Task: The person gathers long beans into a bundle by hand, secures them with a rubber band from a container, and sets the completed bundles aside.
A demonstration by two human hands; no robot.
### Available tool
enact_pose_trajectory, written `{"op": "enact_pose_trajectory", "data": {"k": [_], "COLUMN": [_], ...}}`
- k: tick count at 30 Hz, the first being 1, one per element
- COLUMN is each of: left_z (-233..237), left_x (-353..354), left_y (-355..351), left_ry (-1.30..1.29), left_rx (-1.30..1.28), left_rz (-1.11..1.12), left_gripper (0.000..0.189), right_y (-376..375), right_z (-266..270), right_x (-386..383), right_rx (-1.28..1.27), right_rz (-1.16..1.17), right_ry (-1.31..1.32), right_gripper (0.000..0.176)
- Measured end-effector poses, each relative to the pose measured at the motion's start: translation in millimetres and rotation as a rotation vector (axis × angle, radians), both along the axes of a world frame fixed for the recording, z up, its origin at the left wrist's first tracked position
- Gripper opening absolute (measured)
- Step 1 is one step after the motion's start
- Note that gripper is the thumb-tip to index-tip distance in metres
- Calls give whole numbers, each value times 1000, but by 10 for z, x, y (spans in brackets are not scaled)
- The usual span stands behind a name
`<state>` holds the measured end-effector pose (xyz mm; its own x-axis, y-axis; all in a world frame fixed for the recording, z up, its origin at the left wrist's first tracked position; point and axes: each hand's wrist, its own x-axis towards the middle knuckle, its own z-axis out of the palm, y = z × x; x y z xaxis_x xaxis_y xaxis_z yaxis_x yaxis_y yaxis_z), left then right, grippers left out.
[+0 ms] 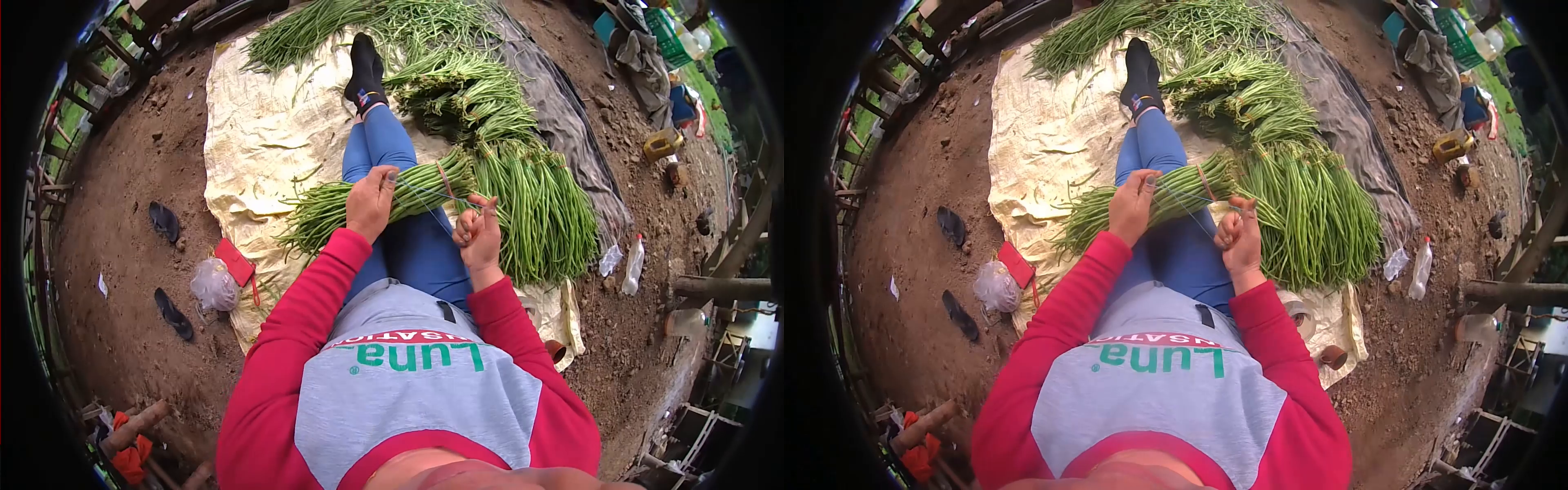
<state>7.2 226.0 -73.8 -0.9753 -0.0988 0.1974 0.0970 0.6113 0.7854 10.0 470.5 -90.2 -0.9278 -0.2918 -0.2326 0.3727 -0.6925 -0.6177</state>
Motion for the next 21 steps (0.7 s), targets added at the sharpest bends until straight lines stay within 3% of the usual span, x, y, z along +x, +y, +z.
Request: {"op": "enact_pose_trajectory", "data": {"k": [2, 3, 4, 6, 7, 8, 10, 12, 14, 16, 18, 20, 21], "left_z": [-76, -125, -44, 107, 133, 164, 431, 710, 983, 1183, 1062, 806, 632], "left_x": [-12, 4, -13, -32, -85, -87, -66, -105, -74, -31, 2, 93, 189], "left_y": [94, 67, 74, 58, 82, 76, 34, -1, -55, -114, -239, -331, -351], "left_ry": [358, 414, 414, 649, 677, 681, 406, 439, 455, 297, 337, 168, -13], "left_rx": [311, 168, 170, -299, -267, -272, -456, -478, -495, -501, -370, 49, 272], "left_rz": [126, 4, -2, -236, -210, -207, -113, -144, -186, -259, -294, -289, -174], "left_gripper": [20, 37, 37, 48, 64, 64, 71, 71, 72, 77, 73, 61, 51], "right_y": [-33, -5, 15, 52, 10, -45, 11, 36, -79, -203, -401, -685, -763], "right_z": [-150, -178, -197, -381, -208, -28, -6, 114, 424, 642, 664, 433, 226], "right_x": [-124, -210, -318, -613, -671, -728, -926, -1069, -1010, -952, -900, -820, -774], "right_rx": [207, 209, 128, 58, 171, 283, 285, 262, 308, 276, -14, -330, -264], "right_rz": [-143, -150, -39, 111, 120, 131, 234, 381, 362, 372, 528, 634, 656], "right_ry": [-354, -351, -299, -164, -140, -111, 3, 140, 93, 86, 100, 216, 47], "right_gripper": [67, 67, 77, 96, 98, 100, 100, 101, 97, 95, 89, 68, 60]}}
